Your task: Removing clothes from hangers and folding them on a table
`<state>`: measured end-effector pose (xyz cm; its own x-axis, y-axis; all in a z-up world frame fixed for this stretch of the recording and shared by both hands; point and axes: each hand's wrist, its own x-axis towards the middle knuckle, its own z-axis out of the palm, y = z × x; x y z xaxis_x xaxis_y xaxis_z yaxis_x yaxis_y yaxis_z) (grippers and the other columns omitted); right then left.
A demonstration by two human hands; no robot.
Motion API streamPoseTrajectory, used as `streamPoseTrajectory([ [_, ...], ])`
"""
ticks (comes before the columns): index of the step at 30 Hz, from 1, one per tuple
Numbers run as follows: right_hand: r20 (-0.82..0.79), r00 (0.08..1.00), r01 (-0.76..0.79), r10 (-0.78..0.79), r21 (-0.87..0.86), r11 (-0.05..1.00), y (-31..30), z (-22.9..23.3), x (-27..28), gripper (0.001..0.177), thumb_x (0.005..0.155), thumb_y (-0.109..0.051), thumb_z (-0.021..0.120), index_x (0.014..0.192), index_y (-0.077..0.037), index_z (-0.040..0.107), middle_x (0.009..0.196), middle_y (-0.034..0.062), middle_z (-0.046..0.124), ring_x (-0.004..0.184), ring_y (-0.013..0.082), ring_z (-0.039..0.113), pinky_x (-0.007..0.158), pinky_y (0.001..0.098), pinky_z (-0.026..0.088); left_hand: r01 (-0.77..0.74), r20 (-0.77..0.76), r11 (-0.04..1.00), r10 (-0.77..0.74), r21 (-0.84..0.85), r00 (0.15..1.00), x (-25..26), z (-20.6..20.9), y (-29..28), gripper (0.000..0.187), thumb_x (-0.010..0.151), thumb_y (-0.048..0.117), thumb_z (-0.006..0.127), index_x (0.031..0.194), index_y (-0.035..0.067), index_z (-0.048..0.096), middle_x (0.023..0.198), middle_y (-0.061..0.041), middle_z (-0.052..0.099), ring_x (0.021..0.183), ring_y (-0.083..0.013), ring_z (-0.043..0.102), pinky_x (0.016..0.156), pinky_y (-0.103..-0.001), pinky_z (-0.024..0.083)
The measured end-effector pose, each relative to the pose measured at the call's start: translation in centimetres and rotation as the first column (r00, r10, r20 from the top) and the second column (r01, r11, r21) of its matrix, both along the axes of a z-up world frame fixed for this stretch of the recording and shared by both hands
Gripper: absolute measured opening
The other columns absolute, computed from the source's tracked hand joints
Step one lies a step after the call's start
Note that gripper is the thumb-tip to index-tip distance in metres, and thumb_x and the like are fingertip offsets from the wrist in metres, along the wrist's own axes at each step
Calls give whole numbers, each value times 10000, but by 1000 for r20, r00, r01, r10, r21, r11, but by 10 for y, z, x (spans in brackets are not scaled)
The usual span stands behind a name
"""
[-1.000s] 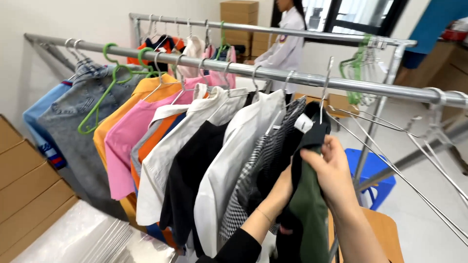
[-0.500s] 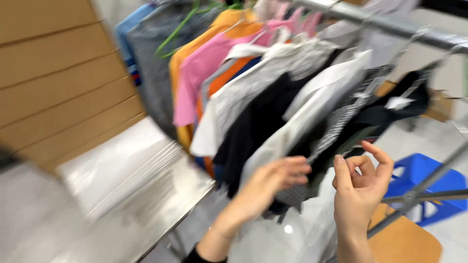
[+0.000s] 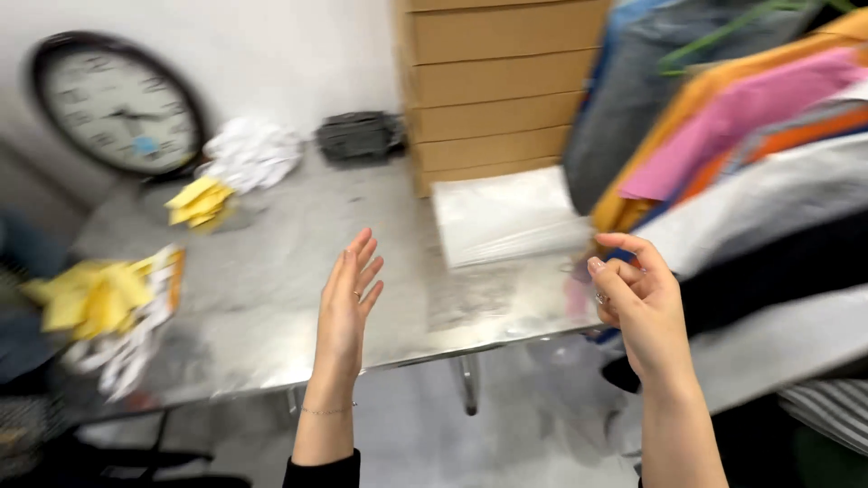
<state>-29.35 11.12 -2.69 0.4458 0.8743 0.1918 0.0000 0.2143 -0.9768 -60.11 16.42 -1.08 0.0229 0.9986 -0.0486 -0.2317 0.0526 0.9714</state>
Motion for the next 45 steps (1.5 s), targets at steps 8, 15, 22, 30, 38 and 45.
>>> streamPoseTrajectory([
  [8, -137, 971, -222, 195, -219, 950, 45, -33, -101, 327, 962, -55, 644, 1283, -72, 587, 637, -3, 327, 544, 94, 146, 480, 267, 115, -316, -103, 891, 299, -325, 949, -105, -11, -13, 671, 927, 440, 488, 1575, 264, 490, 1669, 31, 473, 1507, -173, 508, 1213, -369, 407],
  [15, -115, 967, -255, 228, -424, 869, 128, -48, -143, 374, 964, -116, 654, 1329, -113, 575, 679, 40, 362, 561, 129, 167, 525, 290, 151, -374, -64, 839, 381, -396, 922, -137, -43, 43, 695, 917, 382, 547, 1590, 235, 456, 1565, -2, 544, 1422, -183, 589, 1200, -384, 435],
  [22, -81, 945, -324, 316, -347, 880, 335, -133, -166, 428, 964, -71, 681, 1369, -42, 548, 733, 56, 539, 575, 111, 447, 464, 225, 335, -387, -145, 897, 363, -211, 920, -154, -63, 178, 657, 1053, 302, 524, 1631, 47, 341, 1595, -292, 438, 1476, -440, 482, 1196, -565, 387],
  [30, -101, 965, -260, 243, -495, 829, 564, -224, -196, 547, 971, -8, 647, 1480, 93, 474, 1293, 308, 642, 1072, 382, 708, 862, 489, 620, -381, -200, 871, 331, -310, 922, -169, -111, 347, 568, 1062, 285, 542, 1579, 67, 460, 1516, -241, 578, 1386, -383, 608, 1147, -528, 459],
  [38, -89, 995, -96, 53, -605, 790, 706, -286, -210, 798, 945, -291, 759, 1595, -49, 365, 1495, 175, 458, 1268, 320, 606, 998, 440, 571, -373, -205, 820, 314, -434, 927, -166, -141, 433, 477, 1008, 289, 555, 1457, 147, 630, 1418, -114, 704, 1289, -279, 696, 1098, -429, 492],
  [45, 108, 990, 13, 88, -699, 715, 750, -321, -206, 593, 849, -503, 863, 1177, -88, 597, 1027, 98, 687, 689, 212, 630, 519, 351, 568, -357, -185, 758, 306, -547, 934, -171, -160, 439, 398, 1017, 291, 542, 1363, 179, 702, 1318, -40, 791, 1179, -198, 755, 1013, -349, 524],
])
